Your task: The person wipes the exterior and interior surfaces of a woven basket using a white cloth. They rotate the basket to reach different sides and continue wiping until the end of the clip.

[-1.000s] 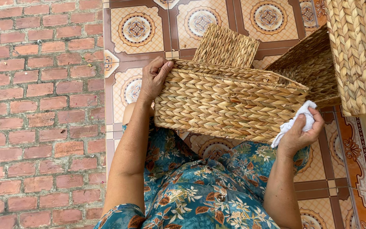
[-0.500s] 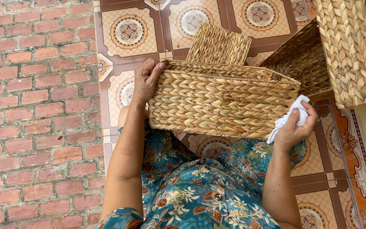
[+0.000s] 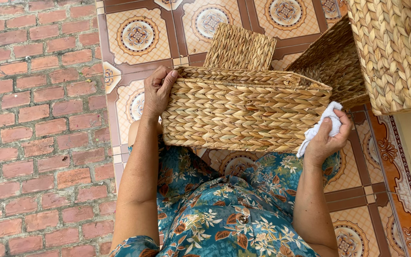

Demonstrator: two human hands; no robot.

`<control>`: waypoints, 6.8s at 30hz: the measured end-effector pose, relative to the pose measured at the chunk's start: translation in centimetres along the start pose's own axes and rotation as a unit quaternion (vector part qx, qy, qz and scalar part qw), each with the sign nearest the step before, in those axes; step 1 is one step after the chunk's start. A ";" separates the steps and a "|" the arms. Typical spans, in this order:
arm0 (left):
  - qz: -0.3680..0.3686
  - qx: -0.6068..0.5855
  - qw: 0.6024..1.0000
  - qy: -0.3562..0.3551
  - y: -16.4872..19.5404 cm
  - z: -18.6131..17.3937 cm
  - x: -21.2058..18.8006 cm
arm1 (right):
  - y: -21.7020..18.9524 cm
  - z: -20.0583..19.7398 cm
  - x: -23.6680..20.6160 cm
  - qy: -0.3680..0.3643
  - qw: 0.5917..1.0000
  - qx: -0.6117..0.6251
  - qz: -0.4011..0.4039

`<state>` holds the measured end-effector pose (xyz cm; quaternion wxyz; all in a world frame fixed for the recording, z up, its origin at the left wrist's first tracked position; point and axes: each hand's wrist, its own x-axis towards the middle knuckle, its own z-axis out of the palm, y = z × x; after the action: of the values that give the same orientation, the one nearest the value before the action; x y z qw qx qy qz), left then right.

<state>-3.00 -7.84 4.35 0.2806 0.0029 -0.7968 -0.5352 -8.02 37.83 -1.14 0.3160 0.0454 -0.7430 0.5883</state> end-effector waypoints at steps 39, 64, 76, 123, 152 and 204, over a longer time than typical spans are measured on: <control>0.001 -0.069 0.997 -0.028 0.5 -1.3 -1.5 | -7.8 8.0 -1.1 -0.178 0.912 -0.240 -0.282; 0.046 -0.072 0.996 -0.035 -0.8 -0.8 -1.6 | -6.4 0.0 0.2 -0.208 0.891 -0.286 -0.285; 0.025 -0.066 0.997 -0.033 -0.1 -1.0 -1.6 | -5.4 -3.4 -0.7 -0.160 0.964 -0.171 -0.129; 0.031 -0.109 0.993 0.034 -5.2 1.4 -2.3 | -16.6 14.4 -14.1 -0.415 0.815 -0.098 -0.391; 0.035 -0.128 0.991 0.013 -1.5 1.8 -1.5 | -11.9 17.6 -7.8 -0.308 0.859 -0.166 -0.374; -0.046 -0.241 0.969 0.023 -7.2 1.8 -2.7 | -12.5 3.0 -6.3 -0.376 0.835 -0.262 -0.304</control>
<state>-3.63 -8.55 -3.51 0.2663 -0.0157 -0.6368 -0.7234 1.26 29.40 5.77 0.1749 0.4021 -0.8798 0.1835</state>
